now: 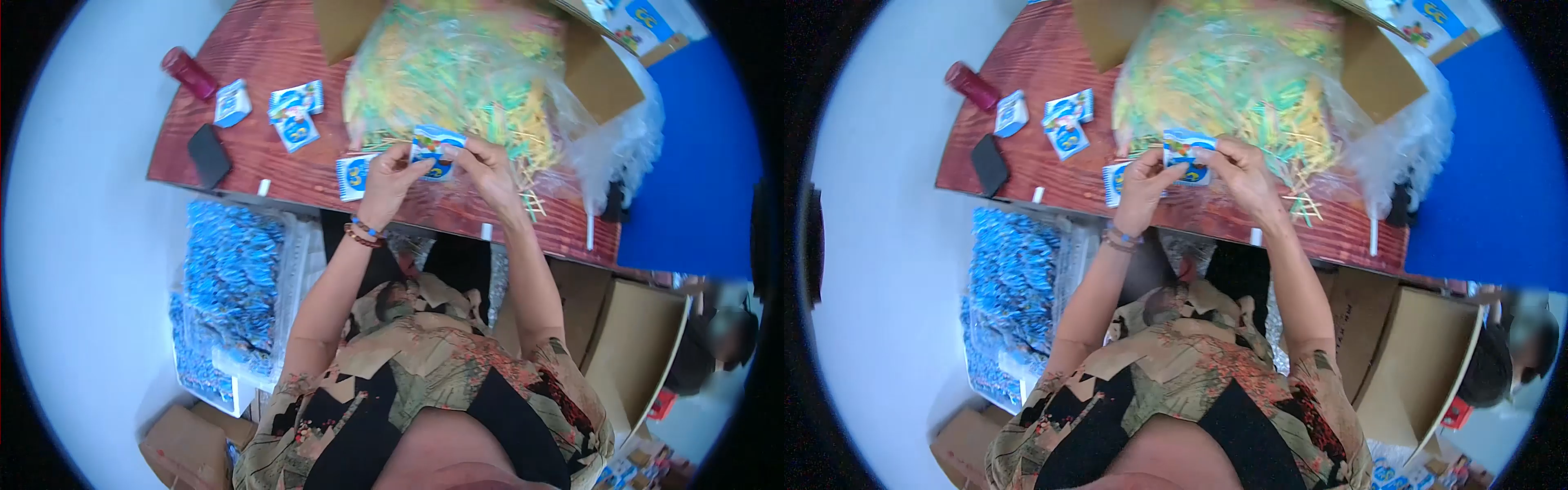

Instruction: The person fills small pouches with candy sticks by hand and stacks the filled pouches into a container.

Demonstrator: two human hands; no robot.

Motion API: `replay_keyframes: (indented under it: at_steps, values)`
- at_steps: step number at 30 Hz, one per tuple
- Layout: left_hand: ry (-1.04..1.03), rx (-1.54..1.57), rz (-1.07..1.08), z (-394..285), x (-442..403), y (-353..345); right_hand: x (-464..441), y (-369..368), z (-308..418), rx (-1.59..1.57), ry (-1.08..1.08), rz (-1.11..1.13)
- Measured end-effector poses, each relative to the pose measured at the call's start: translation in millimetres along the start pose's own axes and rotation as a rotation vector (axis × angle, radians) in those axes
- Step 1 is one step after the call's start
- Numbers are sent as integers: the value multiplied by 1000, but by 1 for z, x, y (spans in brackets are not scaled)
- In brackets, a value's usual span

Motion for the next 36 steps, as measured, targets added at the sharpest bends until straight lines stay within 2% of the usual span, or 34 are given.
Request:
replay_keyframes:
  at_steps: [2, 6, 7, 10, 12, 13, 15, 16, 18, 22, 25, 30, 31, 33, 34, 35, 36]
  values:
    - [-44, -7, -102, -16, 5, 23, 1, -11, 0, -82, -34, -12]
    - [-111, -39, -458, -36, 8, 127, 8, -14, -15, 2, -31, -34]
    - [-145, -51, -535, -44, 7, 154, 13, -15, -40, -50, -137, -10]
    - [-173, -160, -587, -43, -15, 217, 24, -24, -58, -36, -130, 47]
    - [-183, -408, -651, -48, -29, 238, 30, -33, -63, -11, -102, 86]
    - [-185, -408, -650, -48, -35, 241, 34, -37, -63, 14, -75, 120]
    - [-53, -1049, -852, -57, -33, 251, 42, -38, -71, 38, -115, 120]
    - [-53, -1047, -853, -56, -33, 247, 46, -38, -76, 60, -155, 124]
    - [-130, -1112, -1093, -68, -16, 245, 51, -34, -76, 78, -141, 117]
    - [23, -1278, -1049, -59, -26, 243, 55, -27, -81, 153, -83, 75]
    - [-35, -1189, -1041, -56, -33, 235, 55, -31, -77, 136, -170, 89]
    - [-56, -1251, -959, -64, -35, 228, 58, -28, -70, 132, -137, 106]
    - [-159, -1260, -910, -74, -33, 227, 58, -22, -59, 125, -108, 103]
    - [-584, -1133, -773, -114, -27, 213, 57, -2, -27, 47, -61, 14]
    - [-633, -883, -785, -138, -20, 209, 55, 14, -2, -35, -1, -39]
    - [-630, -771, -735, -175, -12, 184, 54, 26, 18, -203, -49, -63]
    - [-568, -548, -708, -225, 8, 141, 53, 43, 48, -261, 21, -115]
Point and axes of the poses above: each hand's wrist, its own x-axis away from the middle knuckle, its own y-axis out of the back of the hand, z = x × y, the point moved 10 cm from there along -x, towards the middle knuckle, and after that the axes turned 7 degrees about -z, right-handed, at the moved point
